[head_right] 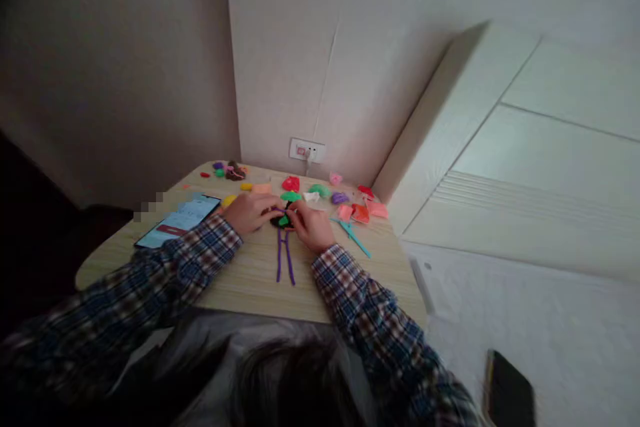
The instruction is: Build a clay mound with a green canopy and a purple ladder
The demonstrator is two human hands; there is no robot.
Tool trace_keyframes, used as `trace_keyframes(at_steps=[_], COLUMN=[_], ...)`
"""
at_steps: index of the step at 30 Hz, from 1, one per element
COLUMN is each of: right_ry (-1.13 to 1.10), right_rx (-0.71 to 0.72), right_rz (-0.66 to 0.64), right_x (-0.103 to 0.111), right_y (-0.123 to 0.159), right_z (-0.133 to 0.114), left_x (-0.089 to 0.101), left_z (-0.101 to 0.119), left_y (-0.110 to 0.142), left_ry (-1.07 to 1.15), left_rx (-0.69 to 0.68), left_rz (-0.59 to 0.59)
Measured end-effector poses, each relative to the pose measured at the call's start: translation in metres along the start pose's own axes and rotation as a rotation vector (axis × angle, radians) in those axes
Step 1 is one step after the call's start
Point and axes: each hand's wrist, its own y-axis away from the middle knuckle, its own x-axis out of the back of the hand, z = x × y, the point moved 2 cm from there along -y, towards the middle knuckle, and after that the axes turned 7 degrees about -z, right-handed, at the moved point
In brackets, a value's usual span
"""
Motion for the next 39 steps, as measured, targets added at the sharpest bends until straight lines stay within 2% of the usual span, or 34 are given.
trace_keyframes(at_steps=[6,10,19,27,39], right_ry=[-0.027,-0.034,-0.039,-0.039,-0.051], right_rx=[-0.009,-0.004,-0.002,0.055,0.016], right_rz=[-0.034,-0.003,-0.018,-0.029,-0.02], right_x=[-0.0039,-0.0029,-0.0032,-0.0026,-0.0023], right_y=[0.0004,0.0004,0.0011,0.0011,0.0011], right_z=[0.0008,0.0005,-0.001,-0.0022,-0.0014], left_x=[0.0002,0.0005,0.0008,0.0019,0.0018], left_z=[0.0013,0.0033,0.0037,0.0046,0.0043], left_y=[-0.0018,-0.0016,-0.0017,-0.0016,-0.0016], left_ry=[0.001,0.012,0.025,-0.016,0.064], left_rx=[0.019,0.031,-0.041,-0.018,-0.035], left_rz=[-0.019,-0.038,0.007,-0.002,0.038])
